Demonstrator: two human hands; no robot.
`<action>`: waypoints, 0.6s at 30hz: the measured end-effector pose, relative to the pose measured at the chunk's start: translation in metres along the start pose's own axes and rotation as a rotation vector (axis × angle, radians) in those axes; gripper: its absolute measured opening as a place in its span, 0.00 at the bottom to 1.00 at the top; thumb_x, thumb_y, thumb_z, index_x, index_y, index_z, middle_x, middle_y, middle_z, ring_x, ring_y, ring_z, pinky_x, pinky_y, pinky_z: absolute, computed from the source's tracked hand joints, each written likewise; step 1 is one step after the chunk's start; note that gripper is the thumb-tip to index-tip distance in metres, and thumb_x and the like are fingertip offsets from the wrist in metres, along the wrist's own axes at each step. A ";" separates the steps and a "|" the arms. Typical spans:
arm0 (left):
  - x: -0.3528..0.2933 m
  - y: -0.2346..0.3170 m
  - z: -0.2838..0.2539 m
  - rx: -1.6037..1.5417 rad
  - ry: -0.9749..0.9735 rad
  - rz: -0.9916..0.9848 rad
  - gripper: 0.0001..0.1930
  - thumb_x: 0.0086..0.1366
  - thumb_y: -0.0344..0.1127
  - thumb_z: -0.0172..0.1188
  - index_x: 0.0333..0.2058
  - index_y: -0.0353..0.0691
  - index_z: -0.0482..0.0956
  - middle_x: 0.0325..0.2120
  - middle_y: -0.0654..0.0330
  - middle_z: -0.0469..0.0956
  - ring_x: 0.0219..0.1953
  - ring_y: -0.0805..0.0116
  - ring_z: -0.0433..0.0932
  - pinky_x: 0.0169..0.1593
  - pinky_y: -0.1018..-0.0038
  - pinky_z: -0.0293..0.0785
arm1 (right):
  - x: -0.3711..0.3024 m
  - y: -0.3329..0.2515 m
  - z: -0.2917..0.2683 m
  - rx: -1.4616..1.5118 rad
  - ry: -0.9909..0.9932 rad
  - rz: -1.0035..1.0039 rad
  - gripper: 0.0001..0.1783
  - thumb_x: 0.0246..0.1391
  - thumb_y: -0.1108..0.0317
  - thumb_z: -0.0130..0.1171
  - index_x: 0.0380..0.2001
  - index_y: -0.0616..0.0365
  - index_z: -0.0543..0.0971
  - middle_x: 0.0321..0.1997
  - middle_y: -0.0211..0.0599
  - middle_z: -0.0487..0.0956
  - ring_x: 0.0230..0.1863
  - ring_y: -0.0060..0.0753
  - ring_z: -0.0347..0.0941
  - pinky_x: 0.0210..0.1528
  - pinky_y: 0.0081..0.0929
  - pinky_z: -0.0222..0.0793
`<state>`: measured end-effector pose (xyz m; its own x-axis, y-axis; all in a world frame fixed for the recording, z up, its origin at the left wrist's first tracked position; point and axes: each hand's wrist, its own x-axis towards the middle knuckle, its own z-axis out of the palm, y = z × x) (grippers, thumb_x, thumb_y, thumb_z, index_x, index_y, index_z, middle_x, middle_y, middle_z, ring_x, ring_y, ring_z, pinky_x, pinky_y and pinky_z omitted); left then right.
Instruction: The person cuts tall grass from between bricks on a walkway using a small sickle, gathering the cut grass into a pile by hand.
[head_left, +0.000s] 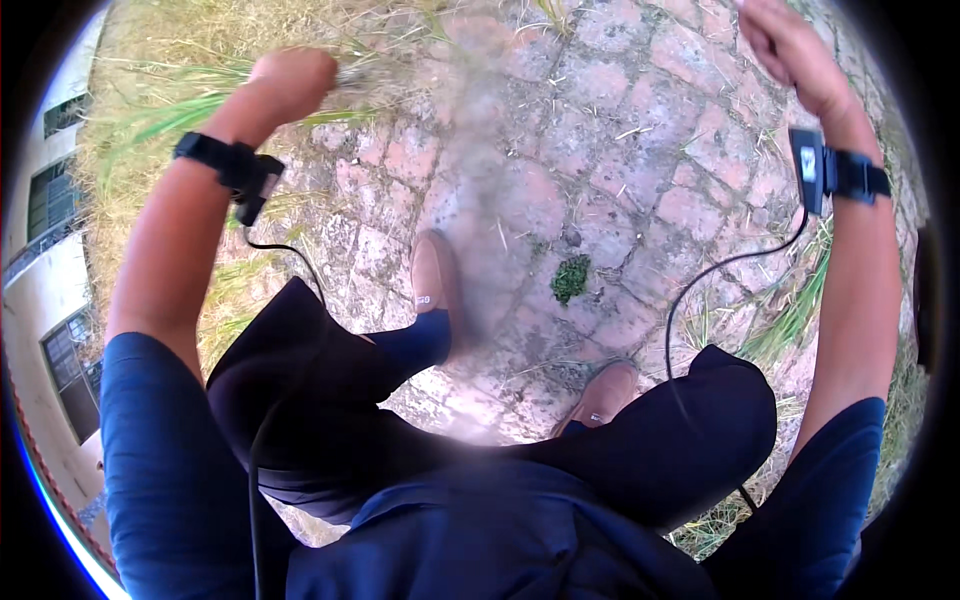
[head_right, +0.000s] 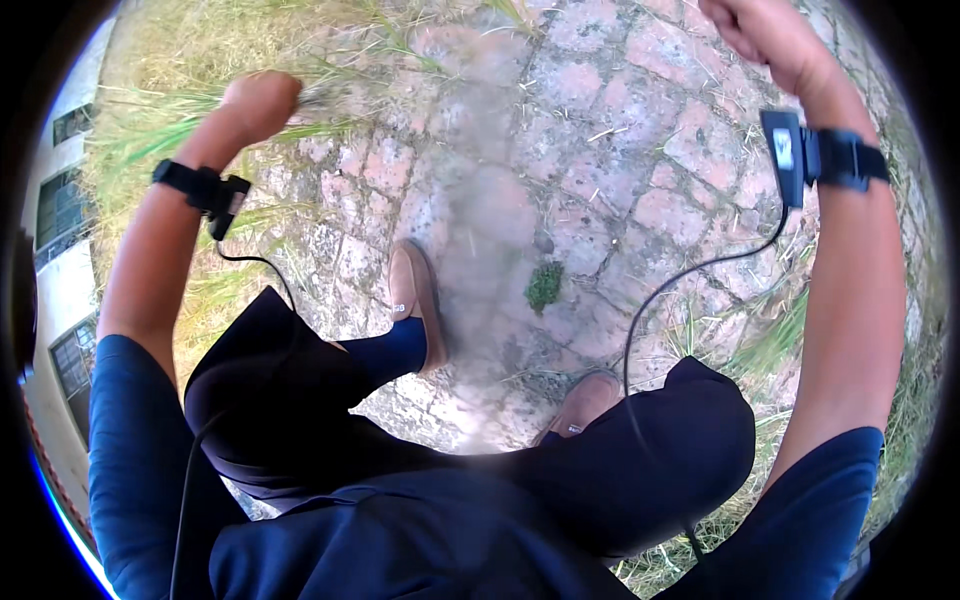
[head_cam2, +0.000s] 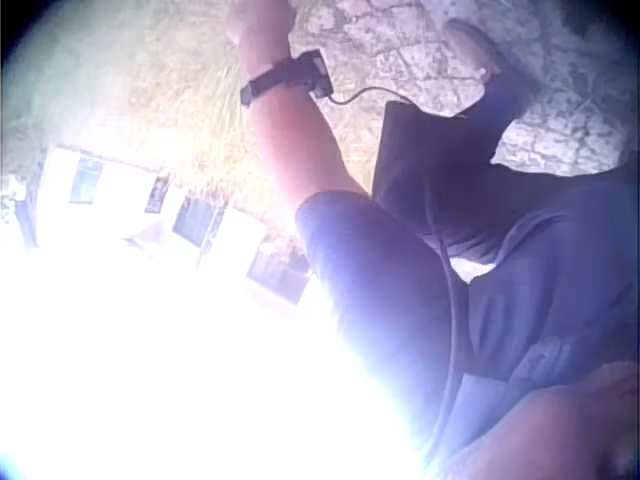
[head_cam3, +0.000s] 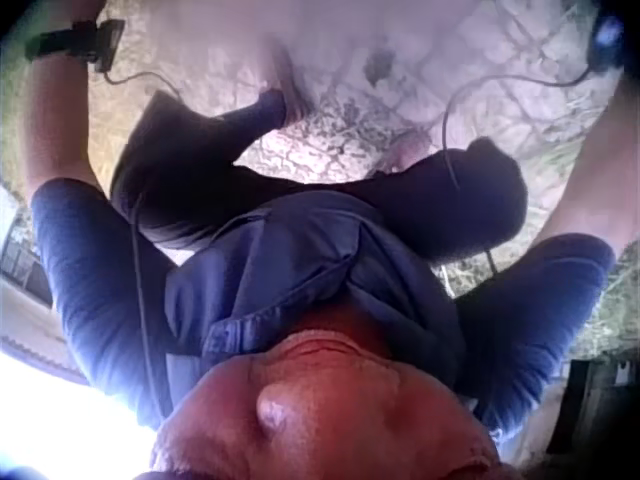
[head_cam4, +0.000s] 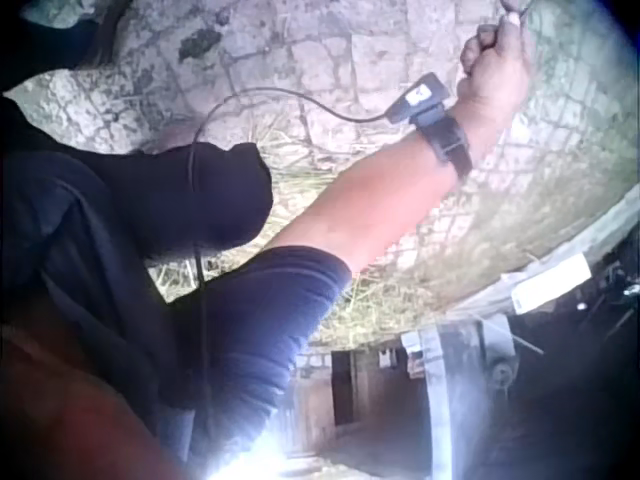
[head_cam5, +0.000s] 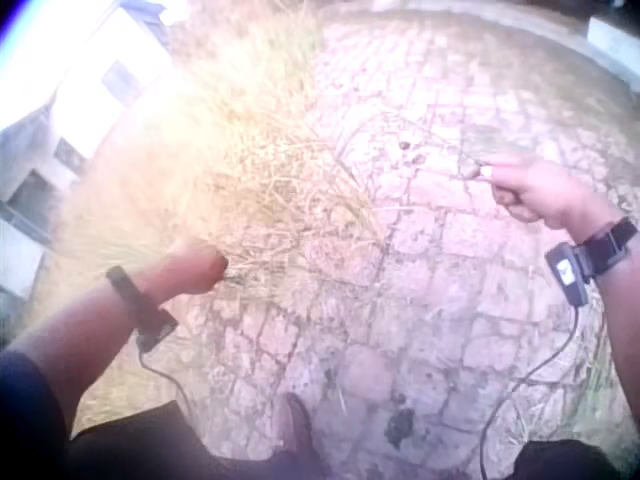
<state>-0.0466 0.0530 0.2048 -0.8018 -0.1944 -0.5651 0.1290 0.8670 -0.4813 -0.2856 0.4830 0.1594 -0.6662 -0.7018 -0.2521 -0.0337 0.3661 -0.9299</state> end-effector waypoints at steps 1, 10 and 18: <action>-0.002 -0.006 -0.005 -0.015 0.024 0.013 0.07 0.56 0.28 0.54 0.31 0.39 0.82 0.31 0.48 0.81 0.36 0.50 0.81 0.40 0.59 0.78 | -0.004 -0.019 -0.010 0.041 0.045 -0.019 0.18 0.67 0.56 0.44 0.53 0.54 0.69 0.19 0.20 0.59 0.13 0.13 0.50 0.12 0.14 0.46; -0.162 -0.080 0.058 0.236 -0.565 -0.051 0.07 0.53 0.29 0.58 0.30 0.41 0.83 0.32 0.53 0.82 0.37 0.53 0.82 0.38 0.62 0.79 | -0.033 -0.042 0.039 0.657 0.357 -0.144 0.24 0.67 0.55 0.44 0.59 0.58 0.67 0.20 0.16 0.58 0.13 0.08 0.49 0.12 0.11 0.42; -0.354 -0.023 0.200 -0.364 -0.879 -0.153 0.12 0.55 0.37 0.55 0.31 0.37 0.83 0.33 0.44 0.81 0.39 0.47 0.81 0.42 0.59 0.77 | -0.088 -0.007 0.085 0.841 0.353 0.102 0.20 0.67 0.61 0.43 0.57 0.59 0.68 0.20 0.20 0.60 0.13 0.10 0.50 0.12 0.11 0.44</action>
<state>0.3504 0.0100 0.2818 -0.0522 -0.4633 -0.8847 -0.2486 0.8640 -0.4378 -0.1634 0.4906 0.1650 -0.8300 -0.4123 -0.3757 0.4986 -0.2468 -0.8309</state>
